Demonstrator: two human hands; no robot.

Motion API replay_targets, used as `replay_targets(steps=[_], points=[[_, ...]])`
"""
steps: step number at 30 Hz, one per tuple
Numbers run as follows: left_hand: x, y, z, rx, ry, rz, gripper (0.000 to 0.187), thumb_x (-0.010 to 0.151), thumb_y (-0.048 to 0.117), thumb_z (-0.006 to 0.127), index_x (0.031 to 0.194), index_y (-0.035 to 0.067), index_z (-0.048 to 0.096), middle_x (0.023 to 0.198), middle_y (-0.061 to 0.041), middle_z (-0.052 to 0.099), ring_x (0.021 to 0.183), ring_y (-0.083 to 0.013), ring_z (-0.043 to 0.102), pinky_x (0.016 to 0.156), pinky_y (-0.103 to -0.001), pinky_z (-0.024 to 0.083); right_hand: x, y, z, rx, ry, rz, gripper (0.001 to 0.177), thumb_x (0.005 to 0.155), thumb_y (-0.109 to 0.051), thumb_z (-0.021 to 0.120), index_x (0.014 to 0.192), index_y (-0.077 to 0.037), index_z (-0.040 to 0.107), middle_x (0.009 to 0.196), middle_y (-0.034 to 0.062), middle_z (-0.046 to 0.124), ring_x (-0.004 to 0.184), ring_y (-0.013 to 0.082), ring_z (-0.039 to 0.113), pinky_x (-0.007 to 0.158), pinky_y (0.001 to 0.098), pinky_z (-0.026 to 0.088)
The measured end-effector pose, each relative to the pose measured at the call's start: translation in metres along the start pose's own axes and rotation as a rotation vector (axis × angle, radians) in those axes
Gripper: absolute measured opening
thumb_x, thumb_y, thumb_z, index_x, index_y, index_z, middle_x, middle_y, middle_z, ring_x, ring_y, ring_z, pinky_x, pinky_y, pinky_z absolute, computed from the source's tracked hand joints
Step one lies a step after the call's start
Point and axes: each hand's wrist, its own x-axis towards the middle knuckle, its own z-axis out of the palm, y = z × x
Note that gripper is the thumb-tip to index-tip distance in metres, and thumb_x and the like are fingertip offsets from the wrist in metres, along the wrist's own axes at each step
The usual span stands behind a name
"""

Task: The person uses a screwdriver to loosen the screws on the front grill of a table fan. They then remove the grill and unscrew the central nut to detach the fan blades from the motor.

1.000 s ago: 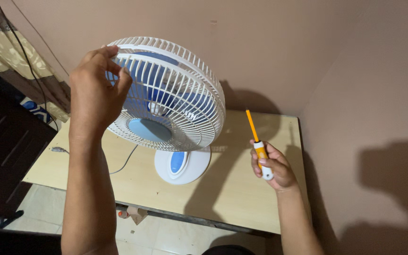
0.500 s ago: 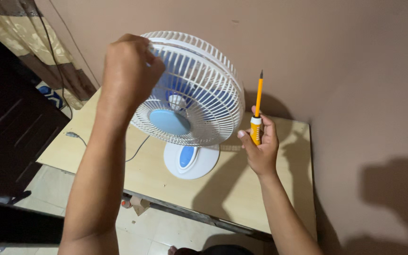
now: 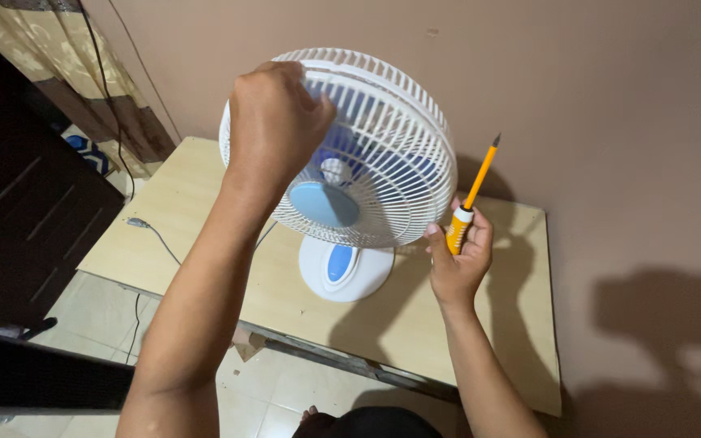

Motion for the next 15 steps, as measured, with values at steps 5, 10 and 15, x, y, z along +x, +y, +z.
replay_targets(steps=[5,10,15], points=[[0.004,-0.012,-0.016,0.07,-0.028,0.111,0.032,0.076,0.026,0.088,0.072,0.001,0.068,0.075,-0.017,0.069,0.065,-0.0336,0.067,0.064,-0.044,0.055,-0.001,0.004,0.009,0.039,0.059,-0.027,0.053,0.096,-0.003,0.073,0.139,0.0,0.042,0.146,0.0171,0.057,0.092,0.0121,0.068,0.067,0.0231,0.055],[-0.008,-0.027,-0.024,0.128,-0.022,0.165,0.056,0.081,0.037,0.09,0.114,-0.002,0.067,0.116,-0.021,0.065,0.102,-0.0388,0.064,0.085,-0.05,0.051,-0.004,0.002,0.009,0.018,0.085,0.003,0.05,0.097,-0.002,0.071,0.138,0.0,0.042,0.147,0.0184,0.057,0.09,0.0128,0.069,0.065,0.0241,0.056],[-0.026,-0.053,-0.019,-0.011,-0.125,0.248,0.074,0.093,0.041,0.088,0.144,-0.002,0.058,0.144,-0.027,0.051,0.135,-0.0431,0.049,0.114,-0.056,0.039,-0.005,0.004,0.007,0.069,0.078,-0.003,0.051,0.097,-0.001,0.07,0.139,0.0,0.042,0.148,0.0175,0.056,0.088,0.0135,0.068,0.069,0.0255,0.055]])
